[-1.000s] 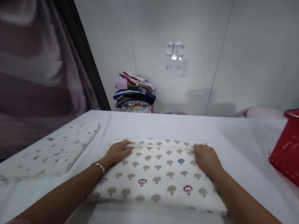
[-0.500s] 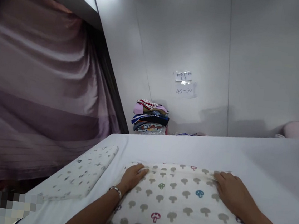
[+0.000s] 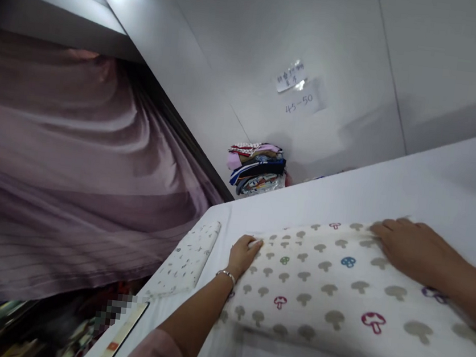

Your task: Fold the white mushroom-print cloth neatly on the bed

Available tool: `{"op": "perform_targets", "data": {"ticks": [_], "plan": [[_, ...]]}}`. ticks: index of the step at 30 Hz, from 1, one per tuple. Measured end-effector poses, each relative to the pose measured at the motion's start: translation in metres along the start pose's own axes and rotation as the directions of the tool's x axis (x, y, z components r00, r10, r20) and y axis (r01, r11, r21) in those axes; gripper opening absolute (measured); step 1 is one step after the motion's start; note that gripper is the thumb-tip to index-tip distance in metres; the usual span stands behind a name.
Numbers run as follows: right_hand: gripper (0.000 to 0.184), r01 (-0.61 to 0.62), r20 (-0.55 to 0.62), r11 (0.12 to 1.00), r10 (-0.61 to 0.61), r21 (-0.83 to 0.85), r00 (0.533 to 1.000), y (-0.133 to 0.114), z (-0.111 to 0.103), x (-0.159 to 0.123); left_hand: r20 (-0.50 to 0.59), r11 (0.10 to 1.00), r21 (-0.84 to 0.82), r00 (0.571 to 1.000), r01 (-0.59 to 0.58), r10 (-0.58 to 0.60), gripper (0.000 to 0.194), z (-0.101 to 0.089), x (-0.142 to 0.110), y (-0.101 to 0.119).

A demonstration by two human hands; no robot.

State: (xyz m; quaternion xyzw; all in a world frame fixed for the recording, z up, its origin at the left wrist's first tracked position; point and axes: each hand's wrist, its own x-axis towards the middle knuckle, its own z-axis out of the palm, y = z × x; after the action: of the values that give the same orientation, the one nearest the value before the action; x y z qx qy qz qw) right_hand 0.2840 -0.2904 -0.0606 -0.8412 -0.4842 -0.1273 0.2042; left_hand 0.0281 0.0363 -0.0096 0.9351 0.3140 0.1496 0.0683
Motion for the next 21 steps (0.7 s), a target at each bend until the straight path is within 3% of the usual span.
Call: {"op": "perform_targets", "data": {"ticks": [8, 21], "plan": [[0.028, -0.009, 0.024, 0.999, 0.008, 0.054, 1.000, 0.001, -0.010, -0.001, 0.007, 1.000, 0.025, 1.000, 0.005, -0.005, 0.034, 0.001, 0.004, 0.003], [0.045, -0.237, 0.003, 0.971, 0.237, 0.036, 0.972, 0.012, -0.013, -0.008, 0.027, 0.998, -0.055, 1.000, -0.001, 0.003, 0.035, 0.000, 0.006, -0.001]]}}
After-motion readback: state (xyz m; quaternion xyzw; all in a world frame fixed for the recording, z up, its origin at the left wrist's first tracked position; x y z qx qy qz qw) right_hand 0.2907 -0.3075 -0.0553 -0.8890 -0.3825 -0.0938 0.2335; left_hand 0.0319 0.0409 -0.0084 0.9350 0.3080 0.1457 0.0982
